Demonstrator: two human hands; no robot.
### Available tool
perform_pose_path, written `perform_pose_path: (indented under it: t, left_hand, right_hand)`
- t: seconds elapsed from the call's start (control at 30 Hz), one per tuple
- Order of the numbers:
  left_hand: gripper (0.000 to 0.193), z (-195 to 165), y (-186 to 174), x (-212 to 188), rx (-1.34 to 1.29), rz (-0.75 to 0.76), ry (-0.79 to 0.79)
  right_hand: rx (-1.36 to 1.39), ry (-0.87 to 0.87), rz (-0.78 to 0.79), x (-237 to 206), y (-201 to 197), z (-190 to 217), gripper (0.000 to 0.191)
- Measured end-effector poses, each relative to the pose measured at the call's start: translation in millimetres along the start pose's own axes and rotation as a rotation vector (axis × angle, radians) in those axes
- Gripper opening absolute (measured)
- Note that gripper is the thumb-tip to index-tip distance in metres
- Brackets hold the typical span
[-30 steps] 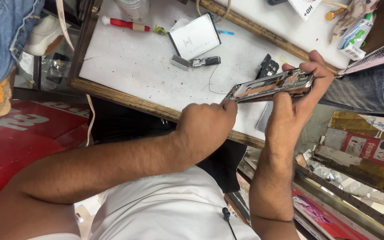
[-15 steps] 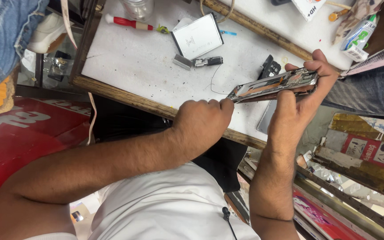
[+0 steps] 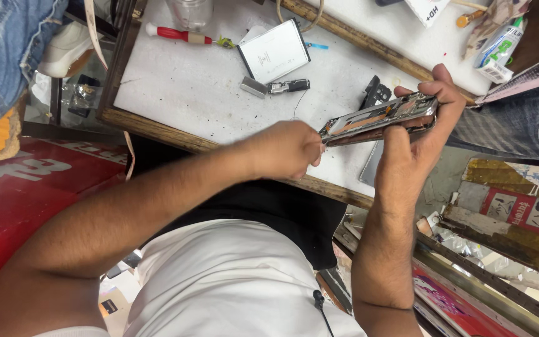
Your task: The person disassembles a smartphone, removes the battery and a small circuit board, and uses a tool to pry open the device casing. They then place the components on the workbench.
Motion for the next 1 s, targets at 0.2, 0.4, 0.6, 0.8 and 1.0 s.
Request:
perform_pose_path:
  t: [0.2,0.4,0.6,0.8,1.0]
  left_hand:
    - [0.032,-26,8,-46,0.723,-0.406,0.117]
    - [0.032,-34,4,-51,0.742,-0.584,0.280]
    - [0.027,-37,11,-44,0.828,-0.661,0.332]
    - [0.020,-37,13,-47,0.874,-0.717,0.376]
    - [0.023,-34,13,-45,0.895,-0.728,0.360]
  right_hand:
    - [0.104,0.073,-0.071,3,-11,-14,0.048]
    - [0.189,0.159,-0.158,-1,-26,-30,0.040]
    - [0.174,0.143,-0.157,-3,-26,-29,0.044]
    - [0.070,0.117,-0.116,-2,-22,-22,0.056]
    - [0.051,0.087,-0.087,-3,-21,-20,0.048]
Point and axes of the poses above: each hand's wrist, its own x-axis towards the middle knuckle, its own y-axis out of the palm, z = x × y, the point moved 4 cm from there along x, towards the middle knuckle, and after that the axes turned 14 degrees about -y, right-handed, at the moved point
